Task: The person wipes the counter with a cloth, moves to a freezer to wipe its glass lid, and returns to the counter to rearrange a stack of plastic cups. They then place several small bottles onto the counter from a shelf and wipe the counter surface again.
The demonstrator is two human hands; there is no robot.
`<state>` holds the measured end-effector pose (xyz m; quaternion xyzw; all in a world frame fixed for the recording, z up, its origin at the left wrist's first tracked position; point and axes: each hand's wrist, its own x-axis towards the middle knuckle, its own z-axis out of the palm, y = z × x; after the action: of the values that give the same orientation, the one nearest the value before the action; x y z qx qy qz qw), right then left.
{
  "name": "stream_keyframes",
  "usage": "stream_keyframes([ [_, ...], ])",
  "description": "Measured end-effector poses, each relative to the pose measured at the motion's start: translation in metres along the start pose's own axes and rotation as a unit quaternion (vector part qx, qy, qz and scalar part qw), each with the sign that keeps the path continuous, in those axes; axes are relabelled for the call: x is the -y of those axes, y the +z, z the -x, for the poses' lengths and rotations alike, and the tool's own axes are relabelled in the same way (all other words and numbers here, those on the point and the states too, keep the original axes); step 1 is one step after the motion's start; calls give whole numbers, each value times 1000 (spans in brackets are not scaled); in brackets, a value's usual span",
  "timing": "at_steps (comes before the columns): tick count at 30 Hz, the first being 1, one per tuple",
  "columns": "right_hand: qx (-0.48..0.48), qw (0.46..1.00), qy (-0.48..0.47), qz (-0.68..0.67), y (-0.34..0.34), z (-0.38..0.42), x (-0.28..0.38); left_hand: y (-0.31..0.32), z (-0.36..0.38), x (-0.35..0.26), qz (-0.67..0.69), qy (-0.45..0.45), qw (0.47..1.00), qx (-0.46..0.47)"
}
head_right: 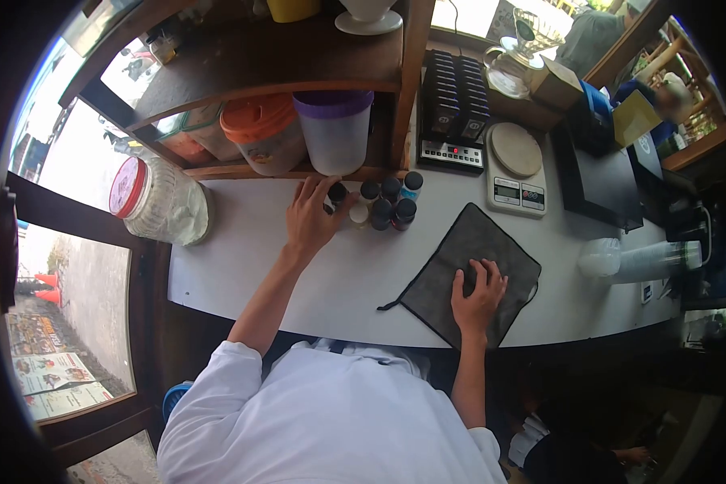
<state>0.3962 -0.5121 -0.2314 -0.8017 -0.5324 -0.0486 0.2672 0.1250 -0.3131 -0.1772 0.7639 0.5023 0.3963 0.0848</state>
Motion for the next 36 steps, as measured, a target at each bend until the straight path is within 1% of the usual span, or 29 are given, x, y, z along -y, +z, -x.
stream_keyframes([
  [2, -2, 1000, 1, 0, 2, -1, 0, -2, 3, 0, 6, 4, 1000, 14],
  [5, 1, 1000, 3, 3, 1, 4, 0, -2, 4, 3, 38, 0, 999, 6],
  [6, 4, 1000, 2, 3, 1, 4, 1, -2, 13, 4, 136, -53, 989, -15],
  [7, 1, 1000, -4, 2, 0, 0, 1, 0, 17, 4, 232, -102, 966, -44],
  [8, 2, 1000, -3, 4, 1, -2, 2, 2, 12, 5, 329, -141, 930, -80],
  [9, 2, 1000, -4, 7, 1, 2, 0, -2, 19, 4, 380, -183, 905, -48],
  [13, 4, 1000, 5, 6, 1, 1, 1, 18, 43, -7, 416, -257, 872, -13],
  [17, -3, 1000, -7, 15, -2, 3, 3, 34, 43, -8, 420, -243, 874, -19],
  [18, -5, 1000, -10, 17, -2, 5, 1, 37, 44, -5, 420, -225, 879, -32],
  [19, -10, 1000, -20, 15, 2, 2, -1, 36, 45, 0, 414, -194, 887, -59],
  [20, 4, 1000, -14, 13, 4, 1, -4, 31, 44, 5, 403, -156, 897, -96],
  [22, 17, 1000, -7, 13, 6, 1, -7, -1, 17, 14, 311, -36, 923, -224],
  [23, 20, 1000, -2, 18, 5, 3, -7, -28, -7, 19, 251, 11, 924, -288],
  [25, 30, 999, -7, 8, 1, 1, -3, -85, -55, 42, 79, 68, 939, -328],
  [27, 31, 999, -6, 11, 1, 1, -1, -139, -108, 65, -53, 104, 940, -321],
  [29, 37, 999, -6, 15, 1, 1, -2, -169, -160, 84, -138, 62, 935, -321],
  [31, 37, 999, -4, 17, 1, -1, -2, -185, -212, 114, -220, -4, 932, -287],
  [34, 30, 999, -2, 21, 1, 1, -1, -204, -288, 161, -364, 32, 886, -287],
  [36, 18, 999, -9, 30, 1, 1, 2, -212, -334, 216, -425, 128, 835, -324],
])
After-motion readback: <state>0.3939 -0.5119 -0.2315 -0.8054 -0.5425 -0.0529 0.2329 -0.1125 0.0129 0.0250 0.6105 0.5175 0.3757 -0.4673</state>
